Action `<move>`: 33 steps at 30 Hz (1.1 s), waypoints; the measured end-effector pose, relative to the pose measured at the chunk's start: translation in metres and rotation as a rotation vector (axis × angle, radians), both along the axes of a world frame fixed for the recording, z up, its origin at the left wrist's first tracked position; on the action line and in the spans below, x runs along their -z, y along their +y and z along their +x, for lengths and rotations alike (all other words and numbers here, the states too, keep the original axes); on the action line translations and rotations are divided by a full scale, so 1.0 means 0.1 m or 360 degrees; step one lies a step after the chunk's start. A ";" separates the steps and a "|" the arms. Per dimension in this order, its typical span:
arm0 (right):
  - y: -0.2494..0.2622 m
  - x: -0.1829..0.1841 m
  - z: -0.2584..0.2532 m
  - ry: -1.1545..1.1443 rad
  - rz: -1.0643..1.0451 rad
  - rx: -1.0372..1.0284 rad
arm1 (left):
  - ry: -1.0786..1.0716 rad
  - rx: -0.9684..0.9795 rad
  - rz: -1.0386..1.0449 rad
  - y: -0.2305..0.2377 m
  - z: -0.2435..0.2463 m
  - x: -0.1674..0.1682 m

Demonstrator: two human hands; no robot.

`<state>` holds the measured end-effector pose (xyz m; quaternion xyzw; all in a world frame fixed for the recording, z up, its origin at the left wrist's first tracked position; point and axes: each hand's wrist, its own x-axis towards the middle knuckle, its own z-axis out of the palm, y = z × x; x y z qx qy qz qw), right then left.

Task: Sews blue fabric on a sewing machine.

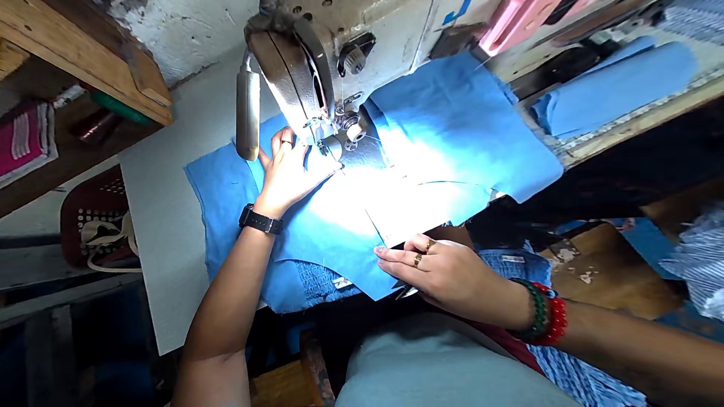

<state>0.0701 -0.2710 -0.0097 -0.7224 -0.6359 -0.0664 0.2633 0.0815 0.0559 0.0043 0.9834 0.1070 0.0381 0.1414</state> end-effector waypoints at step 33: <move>0.01 0.02 -0.04 -0.0088 0.0006 -0.0072 | -0.0217 0.0354 -0.0118 -1.22 -1.16 0.12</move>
